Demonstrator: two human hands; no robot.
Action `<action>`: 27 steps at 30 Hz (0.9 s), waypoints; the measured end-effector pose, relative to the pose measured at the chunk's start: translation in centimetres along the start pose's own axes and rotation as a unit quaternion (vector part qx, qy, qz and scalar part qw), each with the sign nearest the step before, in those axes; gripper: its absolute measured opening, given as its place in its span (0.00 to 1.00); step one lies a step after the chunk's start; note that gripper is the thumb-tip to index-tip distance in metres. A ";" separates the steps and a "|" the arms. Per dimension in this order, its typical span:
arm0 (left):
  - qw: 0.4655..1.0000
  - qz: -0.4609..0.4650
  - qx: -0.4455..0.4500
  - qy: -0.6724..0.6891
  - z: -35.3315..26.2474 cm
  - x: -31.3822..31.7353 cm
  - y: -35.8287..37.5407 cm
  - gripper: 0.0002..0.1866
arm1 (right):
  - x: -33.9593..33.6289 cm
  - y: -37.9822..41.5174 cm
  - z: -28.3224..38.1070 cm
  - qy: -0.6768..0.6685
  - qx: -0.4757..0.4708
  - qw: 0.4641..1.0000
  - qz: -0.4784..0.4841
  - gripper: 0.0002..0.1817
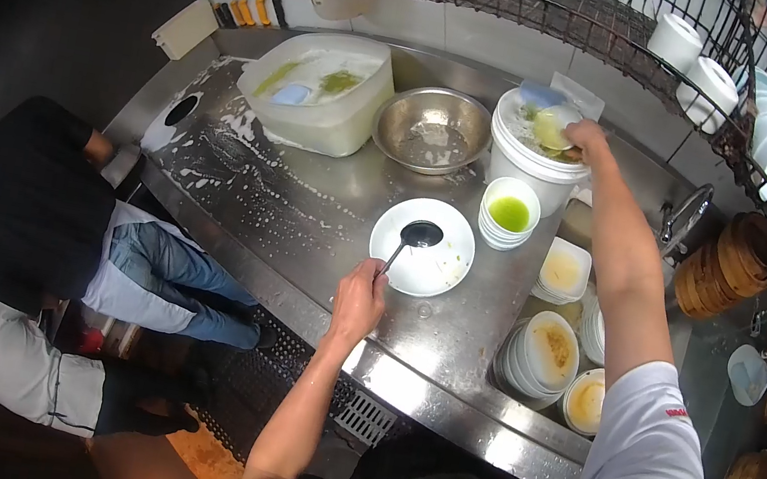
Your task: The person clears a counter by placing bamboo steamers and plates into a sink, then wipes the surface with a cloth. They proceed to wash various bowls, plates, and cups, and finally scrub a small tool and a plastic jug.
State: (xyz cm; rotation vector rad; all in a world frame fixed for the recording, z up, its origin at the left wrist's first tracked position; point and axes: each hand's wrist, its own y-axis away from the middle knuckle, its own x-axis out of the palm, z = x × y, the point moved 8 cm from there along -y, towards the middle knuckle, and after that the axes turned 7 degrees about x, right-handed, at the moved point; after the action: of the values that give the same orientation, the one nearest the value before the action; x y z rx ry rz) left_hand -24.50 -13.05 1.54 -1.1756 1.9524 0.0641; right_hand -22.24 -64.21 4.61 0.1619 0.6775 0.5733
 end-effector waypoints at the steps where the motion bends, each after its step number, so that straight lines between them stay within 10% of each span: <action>1: 1.000 0.000 -0.006 0.012 0.1 0.2 -0.2 0.08 | 0.7 -0.5 -0.3 -0.059 0.007 0.998 0.024 0.18; 20: 0.995 0.045 -0.039 0.077 0.1 5.4 -2.0 0.08 | 6.5 -4.7 -3.2 -0.170 0.096 0.959 0.207 0.18; 24: 0.975 0.087 -0.133 0.153 0.1 5.4 -2.0 0.09 | 1.5 -1.1 0.5 0.095 0.018 0.995 0.006 0.13; 27: 0.969 0.096 -0.146 0.174 -0.6 5.8 -1.9 0.09 | -2.2 2.8 4.0 0.248 -0.178 0.921 -0.241 0.15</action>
State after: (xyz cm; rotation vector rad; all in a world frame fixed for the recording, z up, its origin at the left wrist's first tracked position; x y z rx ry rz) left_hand -24.67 -18.45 -1.27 -1.2437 2.4283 0.2701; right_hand -22.32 -62.90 9.79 -0.5001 1.0486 0.2460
